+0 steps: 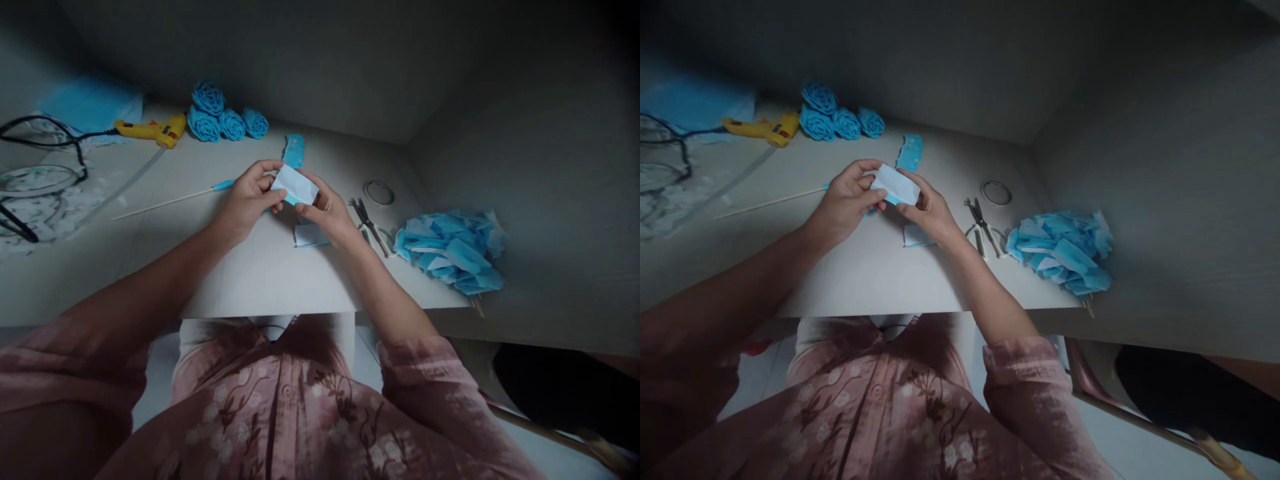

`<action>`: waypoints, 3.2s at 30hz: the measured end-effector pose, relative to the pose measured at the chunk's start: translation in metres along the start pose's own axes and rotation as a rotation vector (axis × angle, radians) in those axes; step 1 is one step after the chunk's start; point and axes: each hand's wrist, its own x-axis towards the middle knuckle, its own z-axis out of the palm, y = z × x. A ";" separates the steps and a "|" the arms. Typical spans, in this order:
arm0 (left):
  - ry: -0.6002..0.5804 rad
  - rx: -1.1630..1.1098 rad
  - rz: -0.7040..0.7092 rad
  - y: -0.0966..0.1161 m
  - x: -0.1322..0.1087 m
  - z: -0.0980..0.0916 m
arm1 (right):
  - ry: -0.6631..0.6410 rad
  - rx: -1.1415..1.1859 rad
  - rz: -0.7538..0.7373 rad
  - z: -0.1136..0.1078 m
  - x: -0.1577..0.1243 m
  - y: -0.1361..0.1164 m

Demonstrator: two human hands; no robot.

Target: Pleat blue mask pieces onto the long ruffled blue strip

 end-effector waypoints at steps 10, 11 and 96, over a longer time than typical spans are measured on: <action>-0.124 -0.010 -0.162 -0.013 -0.005 0.001 | 0.090 -0.115 -0.048 0.003 0.000 0.002; -0.099 -0.004 -0.168 -0.014 -0.005 0.002 | 0.085 -0.117 -0.048 0.004 0.000 0.004; -0.074 0.106 -0.073 -0.010 -0.002 -0.006 | 0.122 0.074 0.043 0.004 0.001 -0.002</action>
